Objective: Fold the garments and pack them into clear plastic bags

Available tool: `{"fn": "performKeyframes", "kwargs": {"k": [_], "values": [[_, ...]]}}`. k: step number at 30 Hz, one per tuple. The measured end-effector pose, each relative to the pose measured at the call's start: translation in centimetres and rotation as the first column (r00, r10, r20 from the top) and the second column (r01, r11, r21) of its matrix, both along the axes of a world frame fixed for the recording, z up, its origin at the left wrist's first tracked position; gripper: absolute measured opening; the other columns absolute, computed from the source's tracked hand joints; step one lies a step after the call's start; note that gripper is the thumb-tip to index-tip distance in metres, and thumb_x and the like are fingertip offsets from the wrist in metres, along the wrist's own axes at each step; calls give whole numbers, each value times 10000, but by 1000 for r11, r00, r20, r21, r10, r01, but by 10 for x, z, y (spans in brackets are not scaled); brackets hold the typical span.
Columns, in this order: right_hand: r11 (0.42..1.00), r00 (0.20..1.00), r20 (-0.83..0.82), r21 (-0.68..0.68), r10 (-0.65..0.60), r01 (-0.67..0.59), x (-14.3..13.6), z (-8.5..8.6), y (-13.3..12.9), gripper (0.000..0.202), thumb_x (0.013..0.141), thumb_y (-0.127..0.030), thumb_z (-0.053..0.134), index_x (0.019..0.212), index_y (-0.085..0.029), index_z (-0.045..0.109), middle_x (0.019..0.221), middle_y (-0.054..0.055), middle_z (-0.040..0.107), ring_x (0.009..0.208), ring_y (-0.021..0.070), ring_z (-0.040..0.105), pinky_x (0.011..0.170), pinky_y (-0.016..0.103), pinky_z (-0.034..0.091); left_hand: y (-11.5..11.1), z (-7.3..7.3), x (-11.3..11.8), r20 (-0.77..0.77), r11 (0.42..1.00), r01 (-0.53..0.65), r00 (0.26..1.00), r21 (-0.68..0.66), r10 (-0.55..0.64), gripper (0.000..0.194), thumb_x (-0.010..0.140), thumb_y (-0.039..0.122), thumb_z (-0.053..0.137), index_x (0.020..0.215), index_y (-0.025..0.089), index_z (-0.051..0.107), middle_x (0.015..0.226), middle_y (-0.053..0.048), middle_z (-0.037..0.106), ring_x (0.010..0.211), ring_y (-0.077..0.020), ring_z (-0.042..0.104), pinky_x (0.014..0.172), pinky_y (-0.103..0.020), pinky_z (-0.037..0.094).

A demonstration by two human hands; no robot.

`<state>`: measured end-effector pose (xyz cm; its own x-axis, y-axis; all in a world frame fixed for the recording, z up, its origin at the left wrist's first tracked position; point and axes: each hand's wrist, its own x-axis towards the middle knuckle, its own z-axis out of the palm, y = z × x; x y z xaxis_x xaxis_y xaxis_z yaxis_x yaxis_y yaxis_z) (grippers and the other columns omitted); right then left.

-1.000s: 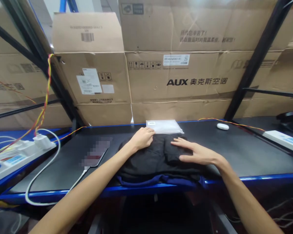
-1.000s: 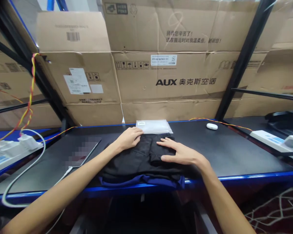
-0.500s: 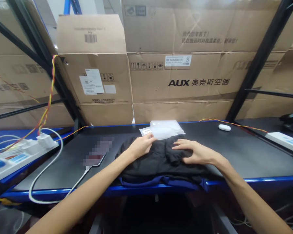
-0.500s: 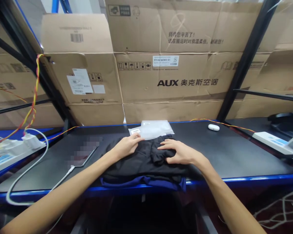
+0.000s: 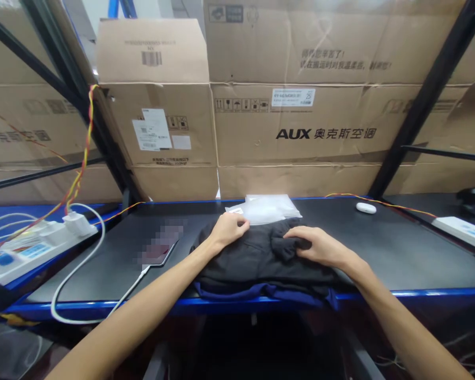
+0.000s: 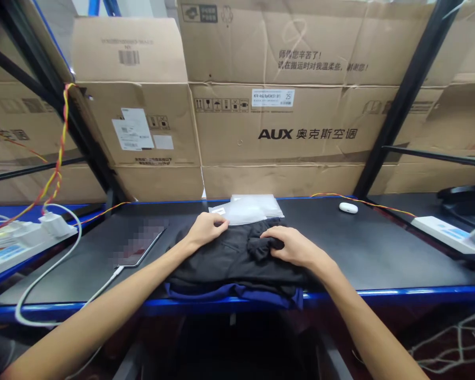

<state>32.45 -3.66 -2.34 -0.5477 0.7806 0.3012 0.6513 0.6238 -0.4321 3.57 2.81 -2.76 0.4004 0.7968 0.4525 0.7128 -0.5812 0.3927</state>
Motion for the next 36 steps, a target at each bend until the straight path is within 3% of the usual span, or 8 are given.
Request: {"fn": "performKeyframes", "kwargs": {"k": [6, 15, 21, 26, 31, 36], "values": [[999, 1000, -8, 34, 30, -30, -1, 6, 7, 413, 724, -178, 574, 1106, -264, 705, 1102, 29, 736, 1012, 260, 673, 911, 386, 515, 4, -2, 0, 37, 1000, -1, 999, 8, 0, 170, 832, 190, 617, 796, 197, 783, 874, -18, 775, 837, -187, 713, 778, -258, 511], [979, 987, -118, 186, 108, -85, -28, 33, 38, 401, 730, -213, 592, 1112, -254, 705, 1070, 28, 741, 968, 253, 683, 887, 378, 508, 8, -9, -1, 58, 998, 28, 998, 60, -31, 254, 820, 201, 669, 1055, 168, 758, 1164, -76, 718, 1061, -239, 675, 956, -317, 522], [942, 968, -60, 251, 243, -221, -51, 9, 45, 406, 779, -201, 599, 1176, -240, 676, 1141, 77, 709, 1055, 263, 642, 935, 416, 498, 6, -8, -1, 78, 991, 121, 989, 61, -125, 346, 801, 95, 597, 1103, 186, 739, 1165, -45, 705, 1058, -214, 659, 944, -283, 523], [928, 944, 30, 176, 330, -330, -48, -11, 48, 568, 761, -159, 622, 1326, -218, 603, 1333, 114, 617, 1260, 283, 529, 1075, 481, 412, 10, -13, -1, 128, 979, 188, 972, 77, -197, 346, 760, 62, 599, 1039, 199, 750, 1140, -45, 711, 1014, -187, 678, 882, -254, 551], [963, 961, 70, 16, 266, -268, -41, -11, 51, 569, 869, -313, 619, 1427, -285, 516, 1514, 88, 462, 1454, 319, 296, 1158, 558, 284, 12, -16, -1, 89, 975, 180, 977, 128, -192, 345, 773, 36, 578, 1029, 191, 750, 1126, -42, 721, 1013, -183, 681, 927, -255, 532], [977, 972, 115, 34, 206, -211, -50, -9, 50, 450, 932, -370, 555, 1373, -283, 571, 1469, 71, 516, 1392, 299, 397, 1151, 513, 324, 10, -13, -3, 13, 974, 189, 981, 123, -192, 287, 826, 79, 572, 1026, 183, 750, 1159, -51, 710, 1030, -195, 679, 926, -266, 536]]}}
